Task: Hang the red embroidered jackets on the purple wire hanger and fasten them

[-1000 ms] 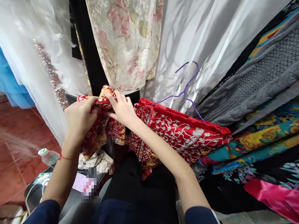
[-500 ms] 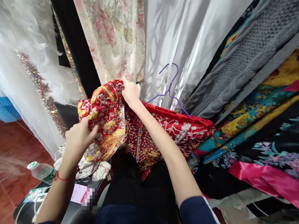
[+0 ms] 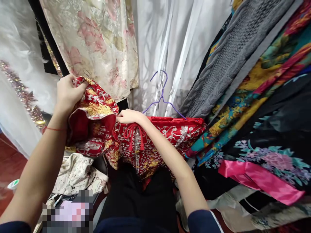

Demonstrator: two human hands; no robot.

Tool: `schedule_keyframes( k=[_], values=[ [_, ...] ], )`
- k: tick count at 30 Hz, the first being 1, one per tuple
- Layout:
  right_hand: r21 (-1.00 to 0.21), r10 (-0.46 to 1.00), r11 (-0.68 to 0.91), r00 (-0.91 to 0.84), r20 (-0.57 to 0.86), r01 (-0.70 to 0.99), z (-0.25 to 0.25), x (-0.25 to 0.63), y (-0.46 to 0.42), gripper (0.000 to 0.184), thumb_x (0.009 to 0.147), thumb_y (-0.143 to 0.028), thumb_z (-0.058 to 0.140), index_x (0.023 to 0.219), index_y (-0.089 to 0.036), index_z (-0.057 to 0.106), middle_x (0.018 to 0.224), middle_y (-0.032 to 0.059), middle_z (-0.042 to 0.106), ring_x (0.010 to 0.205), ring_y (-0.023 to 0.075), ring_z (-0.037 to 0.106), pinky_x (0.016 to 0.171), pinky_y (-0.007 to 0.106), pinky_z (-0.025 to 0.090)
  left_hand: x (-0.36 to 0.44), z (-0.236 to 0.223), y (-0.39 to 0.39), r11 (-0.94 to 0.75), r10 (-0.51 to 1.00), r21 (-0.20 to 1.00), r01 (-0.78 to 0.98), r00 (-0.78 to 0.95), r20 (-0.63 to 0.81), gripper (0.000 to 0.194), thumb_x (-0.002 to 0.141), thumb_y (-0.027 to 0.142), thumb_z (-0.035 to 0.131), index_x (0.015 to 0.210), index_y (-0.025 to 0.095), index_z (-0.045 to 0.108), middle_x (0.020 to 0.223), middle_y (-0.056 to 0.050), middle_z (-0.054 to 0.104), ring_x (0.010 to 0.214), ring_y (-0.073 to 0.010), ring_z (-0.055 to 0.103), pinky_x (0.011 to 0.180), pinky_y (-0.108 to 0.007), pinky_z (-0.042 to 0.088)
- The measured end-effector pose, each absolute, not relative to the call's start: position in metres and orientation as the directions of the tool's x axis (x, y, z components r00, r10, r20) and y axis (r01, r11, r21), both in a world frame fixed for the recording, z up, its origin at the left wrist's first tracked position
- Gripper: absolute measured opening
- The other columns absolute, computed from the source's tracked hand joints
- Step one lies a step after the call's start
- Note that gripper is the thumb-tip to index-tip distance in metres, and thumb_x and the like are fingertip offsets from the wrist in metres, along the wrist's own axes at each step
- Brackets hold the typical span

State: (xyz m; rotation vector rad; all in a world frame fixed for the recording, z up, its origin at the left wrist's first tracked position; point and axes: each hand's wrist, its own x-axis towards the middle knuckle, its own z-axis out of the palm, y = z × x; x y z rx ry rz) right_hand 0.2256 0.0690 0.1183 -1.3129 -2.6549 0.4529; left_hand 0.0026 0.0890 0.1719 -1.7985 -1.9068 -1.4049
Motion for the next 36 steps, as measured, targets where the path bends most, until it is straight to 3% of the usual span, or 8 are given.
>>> schedule_keyframes(
  k=[4,6,10,16,20,25,31,36],
  values=[
    [-0.470,0.733,0.632,-0.673,0.104,0.616,0.119,0.232,0.060,0.060,0.075,-0.064,0.071,0.117,-0.020,0.066,0.118,0.0059,0.072,0.103,0.0239,0.067,0.089,0.030,0.049,0.027,0.173,0.110,-0.218,0.648,0.558,0.800,-0.309,0.696,0.036,0.086,0.044,0.058,0.101,0.011,0.063,0.104,-0.010,0.067,0.100,-0.0214,0.059,0.078,-0.044,0.035],
    [-0.498,0.800,0.555,-0.591,0.101,0.666,0.117,0.231,0.058,0.057,0.083,-0.066,0.060,0.112,-0.018,0.067,0.117,0.0090,0.072,0.102,0.0250,0.067,0.089,0.032,0.050,0.042,0.160,0.120,-0.241,0.676,0.591,0.769,-0.304,0.671,0.027,0.087,0.032,0.059,0.100,0.009,0.061,0.101,-0.007,0.067,0.097,-0.0179,0.059,0.080,-0.040,0.038],
    [-0.442,0.921,0.386,-0.369,0.129,0.810,0.111,0.225,0.065,0.032,0.097,-0.025,0.042,0.110,-0.014,0.069,0.121,0.0135,0.071,0.111,0.0236,0.067,0.093,0.028,0.047,0.067,0.112,0.130,-0.325,0.769,0.629,0.706,-0.190,0.610,0.014,0.080,0.027,0.064,0.086,0.016,0.058,0.084,-0.002,0.067,0.081,-0.0156,0.063,0.077,-0.031,0.048],
    [-0.431,0.964,0.264,-0.220,0.151,0.863,0.106,0.229,0.078,0.038,0.088,-0.009,0.043,0.114,-0.015,0.069,0.118,0.0144,0.072,0.106,0.0245,0.069,0.087,0.027,0.049,0.063,0.036,0.107,-0.516,0.853,0.822,0.241,0.237,0.466,0.070,0.082,0.063,0.061,0.132,0.019,0.041,0.122,-0.015,0.067,0.109,-0.0256,0.068,0.090,-0.041,0.056],
    [-0.433,0.975,0.208,-0.148,0.167,0.877,0.104,0.229,0.083,0.036,0.089,-0.009,0.041,0.112,-0.012,0.069,0.117,0.0176,0.072,0.105,0.0245,0.069,0.084,0.027,0.050,0.052,-0.011,0.089,-0.596,0.803,0.737,0.319,0.249,0.541,0.095,0.076,0.054,0.074,0.146,0.018,0.021,0.150,-0.022,0.045,0.136,-0.0301,0.051,0.112,-0.046,0.044],
    [-0.416,0.980,0.169,-0.110,0.163,0.893,0.106,0.228,0.088,0.035,0.089,-0.007,0.041,0.110,-0.010,0.069,0.118,0.0205,0.070,0.108,0.0257,0.068,0.084,0.027,0.049,0.055,-0.046,0.079,-0.515,0.856,0.724,0.459,0.227,0.465,0.063,0.093,0.046,0.053,0.142,0.017,0.026,0.139,-0.021,0.054,0.129,-0.0277,0.057,0.109,-0.048,0.044],
    [-0.400,0.980,0.165,-0.103,0.171,0.902,0.111,0.232,0.090,0.034,0.088,-0.007,0.041,0.106,-0.010,0.070,0.117,0.0215,0.071,0.110,0.0276,0.067,0.085,0.028,0.048,0.074,-0.052,0.052,-0.384,0.682,0.380,0.842,-0.018,0.731,0.046,0.089,0.049,0.057,0.118,0.014,0.051,0.121,-0.023,0.059,0.120,-0.0374,0.057,0.098,-0.054,0.045],
    [-0.393,0.963,0.125,-0.016,0.270,0.911,0.115,0.244,0.092,0.035,0.089,-0.010,0.036,0.108,-0.013,0.066,0.117,0.0205,0.070,0.107,0.0295,0.068,0.084,0.033,0.048,0.075,-0.064,0.050,-0.121,0.949,0.347,0.930,0.005,0.316,0.039,0.093,0.053,0.048,0.100,0.017,0.058,0.089,-0.014,0.070,0.084,-0.0298,0.068,0.071,-0.036,0.045]
  ],
)
